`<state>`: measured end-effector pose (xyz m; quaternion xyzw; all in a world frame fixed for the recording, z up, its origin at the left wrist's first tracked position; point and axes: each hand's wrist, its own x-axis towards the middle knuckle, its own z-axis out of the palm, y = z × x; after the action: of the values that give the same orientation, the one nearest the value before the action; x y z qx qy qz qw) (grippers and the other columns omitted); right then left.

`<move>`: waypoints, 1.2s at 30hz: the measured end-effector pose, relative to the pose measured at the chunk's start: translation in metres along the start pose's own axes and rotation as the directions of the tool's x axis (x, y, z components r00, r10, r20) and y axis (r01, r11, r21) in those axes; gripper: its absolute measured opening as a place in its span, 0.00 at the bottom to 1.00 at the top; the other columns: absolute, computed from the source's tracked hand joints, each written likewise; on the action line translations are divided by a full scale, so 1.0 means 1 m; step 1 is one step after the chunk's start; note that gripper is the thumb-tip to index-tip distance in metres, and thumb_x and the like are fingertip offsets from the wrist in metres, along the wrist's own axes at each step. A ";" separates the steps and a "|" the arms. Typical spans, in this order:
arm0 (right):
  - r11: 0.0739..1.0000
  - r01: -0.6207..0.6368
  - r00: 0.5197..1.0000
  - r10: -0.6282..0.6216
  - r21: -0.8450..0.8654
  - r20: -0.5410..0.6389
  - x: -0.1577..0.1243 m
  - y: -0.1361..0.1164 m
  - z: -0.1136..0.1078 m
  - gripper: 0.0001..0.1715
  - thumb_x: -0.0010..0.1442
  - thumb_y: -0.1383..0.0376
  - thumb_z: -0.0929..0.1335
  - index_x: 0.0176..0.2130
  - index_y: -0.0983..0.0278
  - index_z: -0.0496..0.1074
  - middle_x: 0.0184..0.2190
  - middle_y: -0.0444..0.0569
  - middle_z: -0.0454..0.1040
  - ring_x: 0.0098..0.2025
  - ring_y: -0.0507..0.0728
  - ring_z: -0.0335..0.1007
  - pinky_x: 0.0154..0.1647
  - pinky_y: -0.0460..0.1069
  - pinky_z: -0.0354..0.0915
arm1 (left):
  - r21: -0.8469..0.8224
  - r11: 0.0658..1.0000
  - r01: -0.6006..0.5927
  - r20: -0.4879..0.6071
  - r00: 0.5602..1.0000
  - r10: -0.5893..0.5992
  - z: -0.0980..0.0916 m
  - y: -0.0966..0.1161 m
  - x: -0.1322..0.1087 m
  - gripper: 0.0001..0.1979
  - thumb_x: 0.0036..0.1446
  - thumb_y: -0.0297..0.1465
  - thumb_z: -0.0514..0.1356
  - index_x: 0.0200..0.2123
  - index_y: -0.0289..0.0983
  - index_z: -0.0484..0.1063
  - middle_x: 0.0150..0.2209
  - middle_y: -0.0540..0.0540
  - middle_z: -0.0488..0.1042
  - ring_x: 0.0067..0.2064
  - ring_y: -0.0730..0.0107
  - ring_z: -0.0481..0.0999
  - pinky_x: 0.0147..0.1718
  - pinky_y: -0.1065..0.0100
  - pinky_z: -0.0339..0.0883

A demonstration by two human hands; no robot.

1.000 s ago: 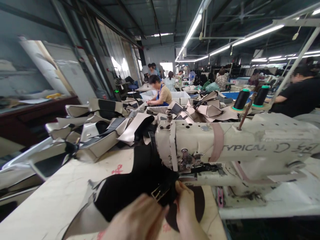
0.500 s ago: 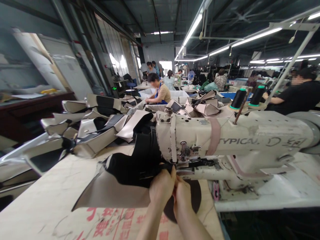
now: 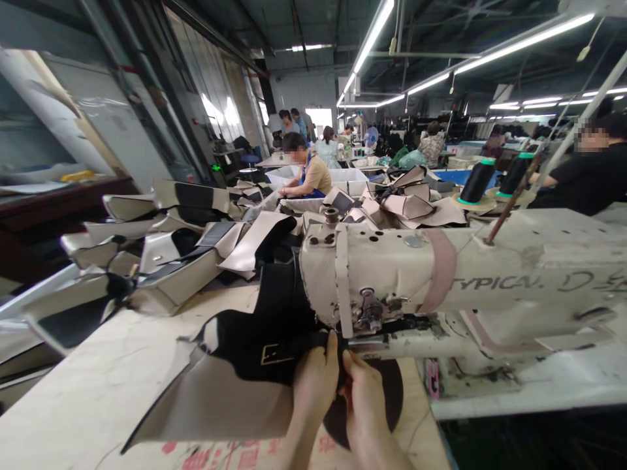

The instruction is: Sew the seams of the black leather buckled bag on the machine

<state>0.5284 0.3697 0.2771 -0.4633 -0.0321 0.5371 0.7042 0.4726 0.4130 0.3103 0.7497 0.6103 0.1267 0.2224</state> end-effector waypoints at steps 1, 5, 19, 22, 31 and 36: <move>1.000 -0.011 1.000 0.011 -0.001 -0.007 0.000 -0.002 0.000 0.25 0.37 0.54 0.73 0.30 0.71 0.73 0.17 0.43 0.64 0.16 0.45 0.49 0.15 0.42 0.47 | 0.012 1.000 -0.020 -0.009 1.000 0.020 0.000 0.001 0.000 0.26 0.63 0.38 0.38 0.34 0.33 0.72 0.27 0.40 0.76 0.33 0.63 0.76 0.25 0.71 0.57; 0.999 -0.050 0.999 0.050 0.000 -0.019 -0.003 -0.006 -0.001 0.25 0.35 0.54 0.74 0.29 0.70 0.73 0.17 0.41 0.62 0.16 0.45 0.47 0.15 0.42 0.47 | 0.013 0.997 -0.070 -0.032 0.997 0.070 -0.003 0.001 -0.002 0.22 0.63 0.36 0.40 0.37 0.34 0.71 0.33 0.40 0.76 0.36 0.62 0.76 0.27 0.71 0.57; 0.994 -0.074 0.993 0.066 -0.082 -0.102 0.000 -0.006 -0.008 0.20 0.43 0.56 0.71 0.32 0.69 0.73 0.18 0.42 0.64 0.19 0.47 0.54 0.18 0.42 0.48 | 0.014 1.000 -0.017 -0.039 0.999 0.017 0.000 0.003 -0.001 0.24 0.63 0.38 0.41 0.37 0.32 0.74 0.30 0.37 0.77 0.37 0.58 0.76 0.27 0.69 0.57; 0.995 -0.076 0.991 0.067 -0.071 -0.116 0.002 -0.006 -0.007 0.19 0.43 0.56 0.71 0.30 0.69 0.71 0.15 0.41 0.61 0.17 0.46 0.51 0.16 0.42 0.45 | 0.043 0.999 -0.015 -0.024 1.000 0.016 0.000 0.002 0.001 0.22 0.63 0.37 0.42 0.37 0.33 0.74 0.32 0.37 0.77 0.36 0.59 0.76 0.27 0.69 0.57; 0.998 -0.028 0.995 0.023 -0.056 -0.096 0.008 -0.001 -0.005 0.18 0.44 0.55 0.70 0.26 0.67 0.65 0.13 0.35 0.48 0.14 0.45 0.42 0.14 0.42 0.40 | 0.029 1.000 -0.004 -0.024 1.000 0.005 0.006 -0.002 0.009 0.25 0.63 0.39 0.41 0.33 0.34 0.75 0.32 0.39 0.77 0.38 0.63 0.76 0.27 0.72 0.57; 0.985 0.007 1.000 -0.005 -0.173 0.013 0.009 -0.005 -0.006 0.18 0.47 0.54 0.68 0.23 0.65 0.60 0.13 0.35 0.48 0.14 0.44 0.40 0.14 0.42 0.37 | 0.041 0.999 -0.014 -0.007 1.000 0.014 0.003 -0.002 0.011 0.24 0.63 0.38 0.42 0.33 0.33 0.75 0.33 0.39 0.77 0.36 0.65 0.76 0.26 0.73 0.56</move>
<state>0.5391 0.3735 0.2734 -0.5194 -0.0843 0.5329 0.6627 0.4745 0.4238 0.3051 0.7579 0.6083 0.1187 0.2037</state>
